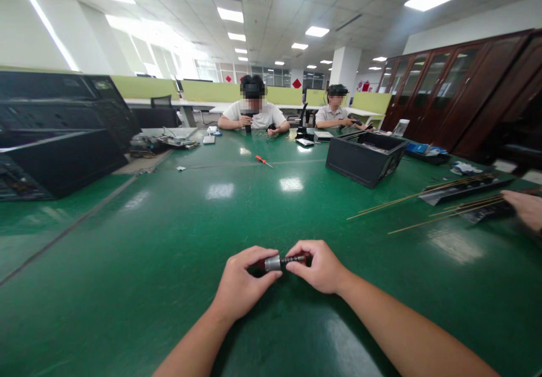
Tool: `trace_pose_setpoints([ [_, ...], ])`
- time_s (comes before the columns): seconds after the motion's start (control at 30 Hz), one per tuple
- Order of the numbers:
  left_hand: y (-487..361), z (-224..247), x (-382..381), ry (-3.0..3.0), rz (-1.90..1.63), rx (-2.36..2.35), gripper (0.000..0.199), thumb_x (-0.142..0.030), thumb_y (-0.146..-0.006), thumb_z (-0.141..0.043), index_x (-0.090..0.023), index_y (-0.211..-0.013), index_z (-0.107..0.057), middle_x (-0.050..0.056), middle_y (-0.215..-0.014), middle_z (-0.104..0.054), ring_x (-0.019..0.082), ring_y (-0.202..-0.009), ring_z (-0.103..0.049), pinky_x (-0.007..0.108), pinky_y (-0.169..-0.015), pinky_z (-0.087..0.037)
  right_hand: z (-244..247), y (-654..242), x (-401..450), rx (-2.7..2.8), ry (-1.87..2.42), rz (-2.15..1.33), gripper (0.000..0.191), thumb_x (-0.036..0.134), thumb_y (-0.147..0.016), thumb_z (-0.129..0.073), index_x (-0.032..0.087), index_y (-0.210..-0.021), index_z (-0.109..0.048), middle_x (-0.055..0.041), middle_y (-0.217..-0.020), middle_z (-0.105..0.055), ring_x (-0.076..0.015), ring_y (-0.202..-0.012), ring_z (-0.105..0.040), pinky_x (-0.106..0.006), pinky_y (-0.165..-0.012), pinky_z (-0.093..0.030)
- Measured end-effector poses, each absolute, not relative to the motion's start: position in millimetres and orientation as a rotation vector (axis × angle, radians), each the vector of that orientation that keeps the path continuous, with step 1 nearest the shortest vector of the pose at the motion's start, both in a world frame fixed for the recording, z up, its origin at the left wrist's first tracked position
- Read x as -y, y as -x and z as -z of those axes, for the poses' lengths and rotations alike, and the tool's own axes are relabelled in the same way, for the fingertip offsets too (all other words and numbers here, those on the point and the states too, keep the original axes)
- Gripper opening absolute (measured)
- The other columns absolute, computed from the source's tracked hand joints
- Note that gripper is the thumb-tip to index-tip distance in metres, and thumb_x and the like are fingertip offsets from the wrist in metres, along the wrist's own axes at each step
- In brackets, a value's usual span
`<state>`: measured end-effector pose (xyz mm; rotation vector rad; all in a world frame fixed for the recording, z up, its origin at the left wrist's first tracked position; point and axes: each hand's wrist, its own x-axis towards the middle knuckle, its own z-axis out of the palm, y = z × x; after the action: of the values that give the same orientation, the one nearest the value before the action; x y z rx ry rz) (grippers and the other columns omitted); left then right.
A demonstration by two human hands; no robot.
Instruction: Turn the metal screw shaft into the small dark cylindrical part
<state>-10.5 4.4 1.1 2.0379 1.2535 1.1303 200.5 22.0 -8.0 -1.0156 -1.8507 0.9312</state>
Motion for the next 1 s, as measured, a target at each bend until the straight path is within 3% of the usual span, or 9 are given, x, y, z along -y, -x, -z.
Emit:
trace_pose_setpoints([
  [1.0,9.0,-3.8,-4.4,-2.049,-1.124,-1.258,0.023,-0.025,-0.074,-0.075,-0.022,-0.097,-0.074,0.004,-0.09,-0.073,0.02,-0.082,-0.067,0.032,-0.076,-0.052,10.7,-203.0,-22.5,1.843,0.994,-1.007,0.009,0.021,-0.076,-0.069,0.016,-0.083,-0.066,0.0001,-0.067,-0.062,-0.0127,-0.059,-0.054,-0.024,-0.058,-0.043],
])
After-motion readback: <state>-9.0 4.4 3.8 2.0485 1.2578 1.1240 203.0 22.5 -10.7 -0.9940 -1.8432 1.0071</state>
